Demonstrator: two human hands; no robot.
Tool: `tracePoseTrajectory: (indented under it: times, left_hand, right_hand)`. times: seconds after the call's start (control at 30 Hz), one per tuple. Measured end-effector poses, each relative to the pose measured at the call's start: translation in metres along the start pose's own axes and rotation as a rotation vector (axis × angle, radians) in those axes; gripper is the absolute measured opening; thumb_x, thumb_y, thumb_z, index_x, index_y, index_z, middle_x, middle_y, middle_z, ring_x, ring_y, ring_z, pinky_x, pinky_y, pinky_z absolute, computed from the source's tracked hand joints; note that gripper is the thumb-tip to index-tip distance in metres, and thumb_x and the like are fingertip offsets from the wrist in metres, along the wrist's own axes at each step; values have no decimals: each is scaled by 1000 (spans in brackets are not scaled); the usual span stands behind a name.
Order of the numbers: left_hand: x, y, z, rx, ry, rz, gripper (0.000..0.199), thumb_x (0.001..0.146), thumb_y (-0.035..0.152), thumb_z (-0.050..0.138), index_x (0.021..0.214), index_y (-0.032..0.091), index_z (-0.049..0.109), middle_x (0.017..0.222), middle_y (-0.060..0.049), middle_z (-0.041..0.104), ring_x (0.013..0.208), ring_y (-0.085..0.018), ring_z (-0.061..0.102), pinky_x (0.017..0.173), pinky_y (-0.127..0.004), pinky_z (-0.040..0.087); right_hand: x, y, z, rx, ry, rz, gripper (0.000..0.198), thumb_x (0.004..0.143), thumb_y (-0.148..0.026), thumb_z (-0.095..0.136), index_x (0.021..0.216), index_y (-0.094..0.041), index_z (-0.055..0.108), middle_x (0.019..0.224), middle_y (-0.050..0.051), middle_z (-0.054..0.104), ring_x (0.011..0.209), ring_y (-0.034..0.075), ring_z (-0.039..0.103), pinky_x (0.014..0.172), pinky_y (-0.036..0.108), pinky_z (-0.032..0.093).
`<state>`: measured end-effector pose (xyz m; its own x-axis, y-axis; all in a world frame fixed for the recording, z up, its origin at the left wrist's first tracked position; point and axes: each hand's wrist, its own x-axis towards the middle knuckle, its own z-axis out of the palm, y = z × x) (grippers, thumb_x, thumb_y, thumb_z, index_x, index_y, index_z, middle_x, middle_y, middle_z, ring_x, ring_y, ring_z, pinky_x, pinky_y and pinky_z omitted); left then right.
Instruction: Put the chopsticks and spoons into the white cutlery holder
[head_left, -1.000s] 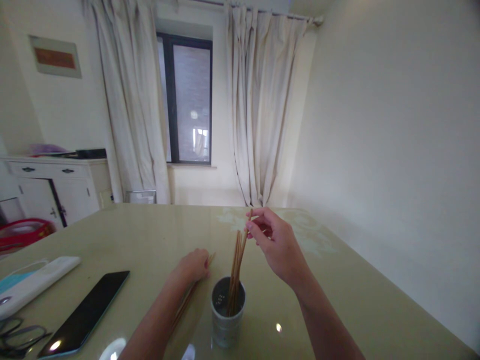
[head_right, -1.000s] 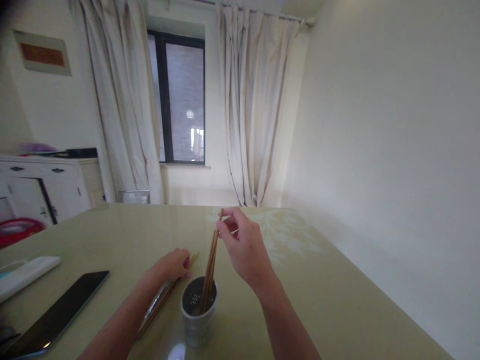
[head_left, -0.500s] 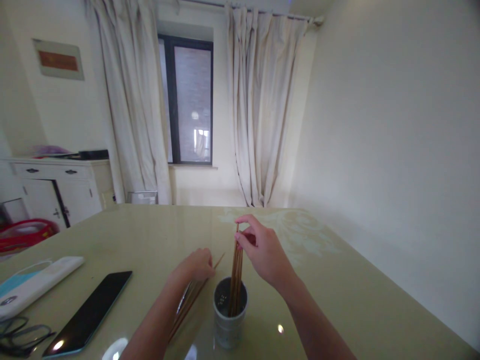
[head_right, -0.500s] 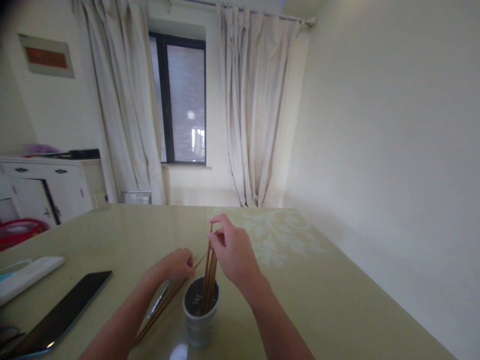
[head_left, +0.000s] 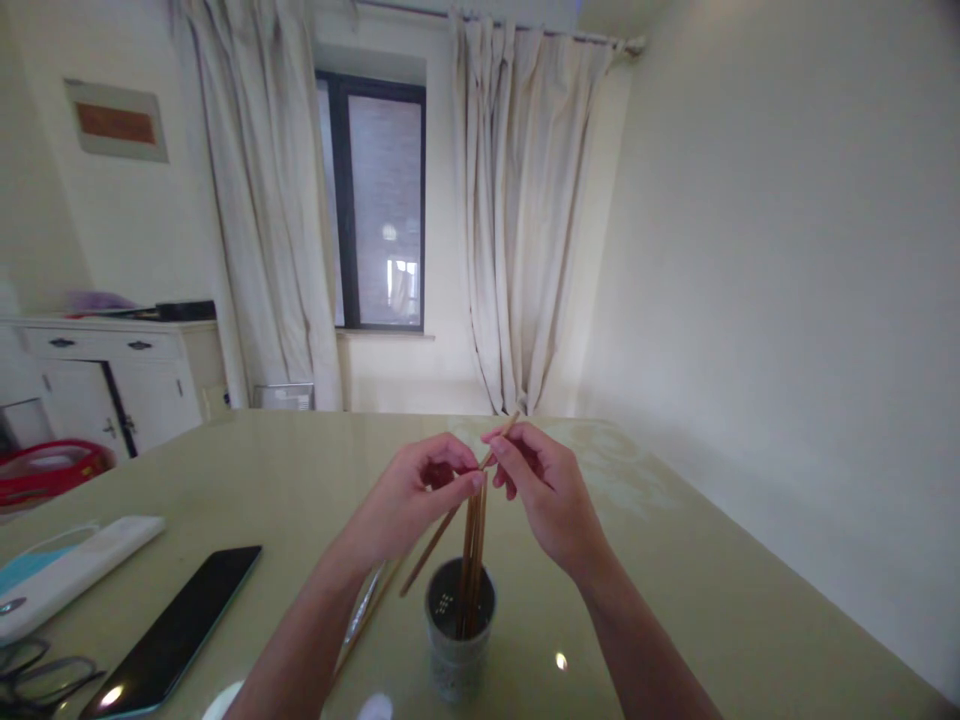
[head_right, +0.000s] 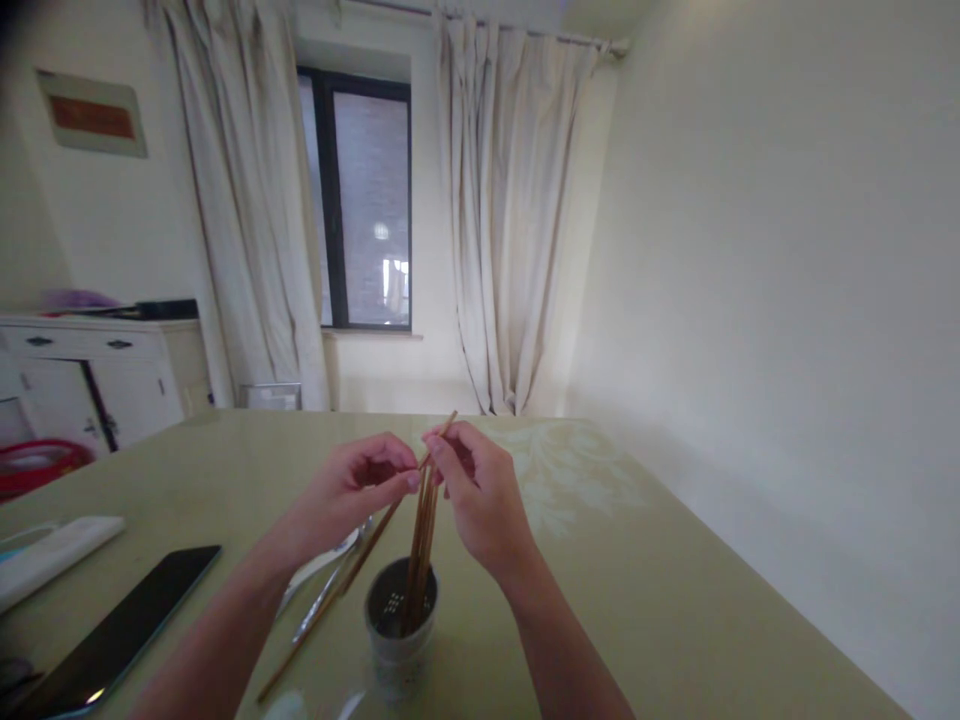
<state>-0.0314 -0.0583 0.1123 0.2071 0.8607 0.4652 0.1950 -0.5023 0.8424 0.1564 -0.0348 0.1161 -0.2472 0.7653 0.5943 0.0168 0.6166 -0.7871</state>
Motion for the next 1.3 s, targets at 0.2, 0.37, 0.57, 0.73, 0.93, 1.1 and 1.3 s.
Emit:
tracePoseTrajectory:
  times: [0.2,0.37,0.57,0.73,0.93,1.1,1.3]
  left_hand:
    - [5,-35,-12,315,-65,-176,40,101,52,51,87,19,68,79,-1,70,67,-14,62,64,-25,47]
    - [-3,-101,-33,1078,-197,-630,10,87,24,66,89,19,74,103,-13,79,99,-28,74,81,-35,51]
    - [-16,-123,-26,1100,-294,-722,26,68,18,77,93,17,76,114,-19,79,108,-38,75,85,-42,55]
    - [-15,-125,-23,995,-332,-704,8,62,14,72,69,19,68,87,-11,80,91,-35,77,74,-38,55]
    - [-6,-96,-36,659,-315,-580,10,82,27,60,74,20,62,70,-2,74,64,-18,70,60,-27,50]
    - [-1,-33,-30,202,-83,-152,25,92,45,65,89,20,60,76,1,69,66,-12,59,59,-23,43]
    - [-10,18,12,174,-21,15,18,94,37,70,88,20,65,73,4,61,63,-9,50,57,-21,39]
  right_hand:
    - [0,-14,-22,14,32,-8,30,99,-49,68,92,-20,71,76,2,70,69,16,68,61,26,56]
    - [0,-13,-37,-101,-82,66,24,98,-43,67,94,-20,70,77,2,73,71,17,72,64,27,58]
    - [-2,-3,-24,-282,-215,209,26,97,-29,59,74,-20,66,70,3,75,64,17,75,55,24,54]
    - [-3,8,-13,-449,-279,279,33,98,-26,59,67,-19,68,65,2,75,55,15,72,53,23,49]
    - [-3,14,-9,-593,-358,352,43,99,-31,64,58,-19,66,55,2,72,45,13,64,50,24,43]
    - [-2,-7,-19,-577,-129,194,34,97,-45,71,75,-19,74,63,2,71,54,15,63,54,25,41]
    - [-9,-30,-22,-20,-60,26,28,103,-48,63,97,-21,68,79,1,72,63,14,67,53,22,48]
